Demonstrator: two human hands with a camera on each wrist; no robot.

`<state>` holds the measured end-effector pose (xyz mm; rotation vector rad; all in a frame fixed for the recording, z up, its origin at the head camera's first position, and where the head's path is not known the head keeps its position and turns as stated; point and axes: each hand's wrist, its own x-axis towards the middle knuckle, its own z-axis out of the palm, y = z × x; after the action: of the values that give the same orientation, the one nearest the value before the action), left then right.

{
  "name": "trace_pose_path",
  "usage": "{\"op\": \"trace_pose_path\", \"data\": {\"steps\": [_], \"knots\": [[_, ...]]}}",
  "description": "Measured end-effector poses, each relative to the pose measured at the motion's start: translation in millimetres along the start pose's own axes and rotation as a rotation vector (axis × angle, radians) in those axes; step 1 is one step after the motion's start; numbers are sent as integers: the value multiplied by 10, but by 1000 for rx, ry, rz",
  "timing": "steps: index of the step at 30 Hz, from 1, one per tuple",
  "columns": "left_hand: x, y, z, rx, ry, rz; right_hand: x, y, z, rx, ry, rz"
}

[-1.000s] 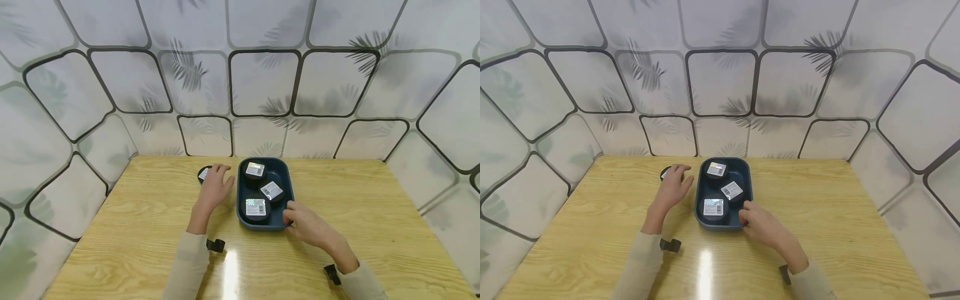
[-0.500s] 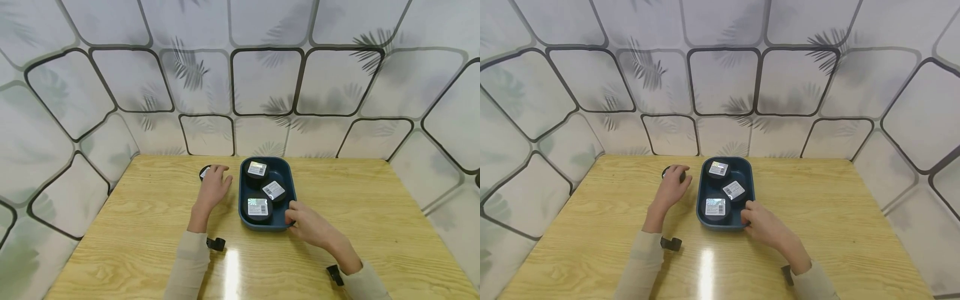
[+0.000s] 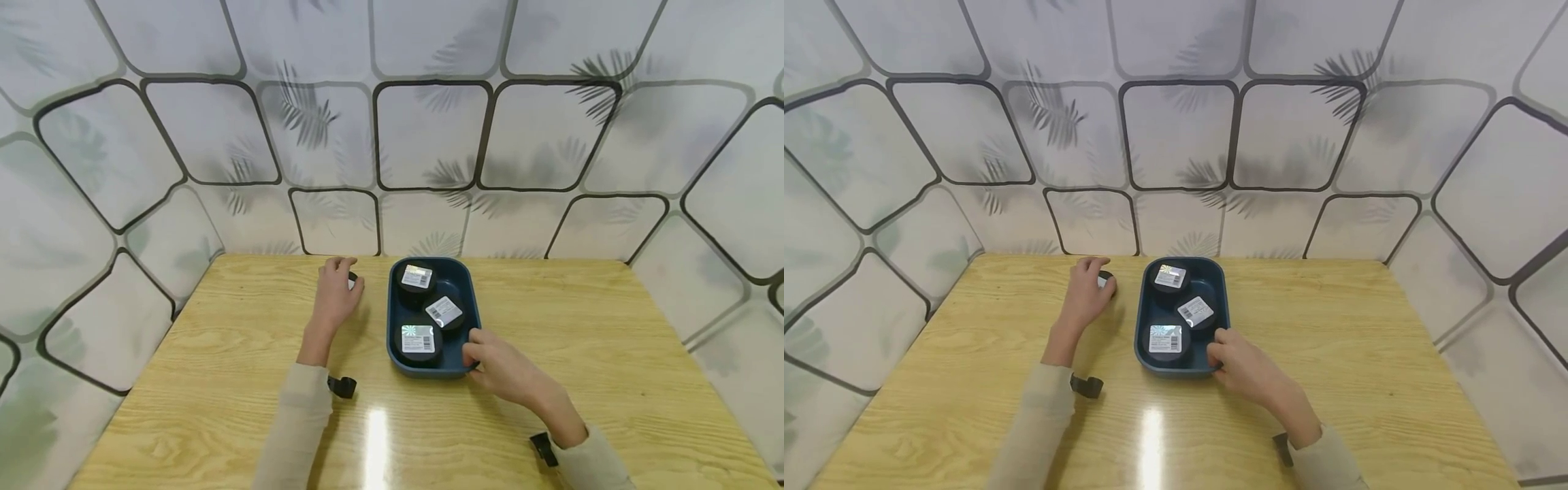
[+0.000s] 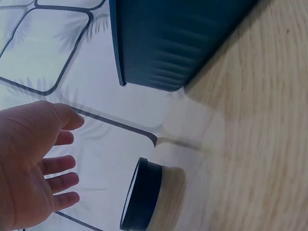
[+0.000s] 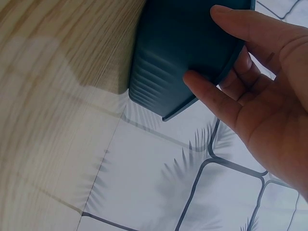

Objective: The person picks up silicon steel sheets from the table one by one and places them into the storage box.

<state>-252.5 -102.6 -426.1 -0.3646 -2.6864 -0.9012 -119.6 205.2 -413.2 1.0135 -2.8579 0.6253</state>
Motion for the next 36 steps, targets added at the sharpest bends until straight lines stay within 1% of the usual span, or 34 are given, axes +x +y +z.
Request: {"op": "trace_pose_path", "data": {"steps": [3,5,11,15,17,20,24,31,36], "knots": [[31,-55,8,10,4,-42,-1,-1,1,0,-8,4],[43,-90,14,10,-12,-86,-2,-3,3,3,-11,7],[66,-199,37,29,-96,-218,-2,-13,19,14,-13,14],[78,-260,62,28,-150,-288,-5,-8,28,12,-15,16],[84,-277,71,28,-168,-308,-4,-8,27,8,-15,15],[92,-290,89,34,-189,-324,-4,-8,21,8,-16,15],[100,-291,112,44,-208,-330,-5,-6,9,4,-14,14],[88,-284,151,86,-233,-316,-8,0,7,-6,-4,7],[66,-287,167,81,-240,-306,-3,0,6,-8,-2,7]]}}
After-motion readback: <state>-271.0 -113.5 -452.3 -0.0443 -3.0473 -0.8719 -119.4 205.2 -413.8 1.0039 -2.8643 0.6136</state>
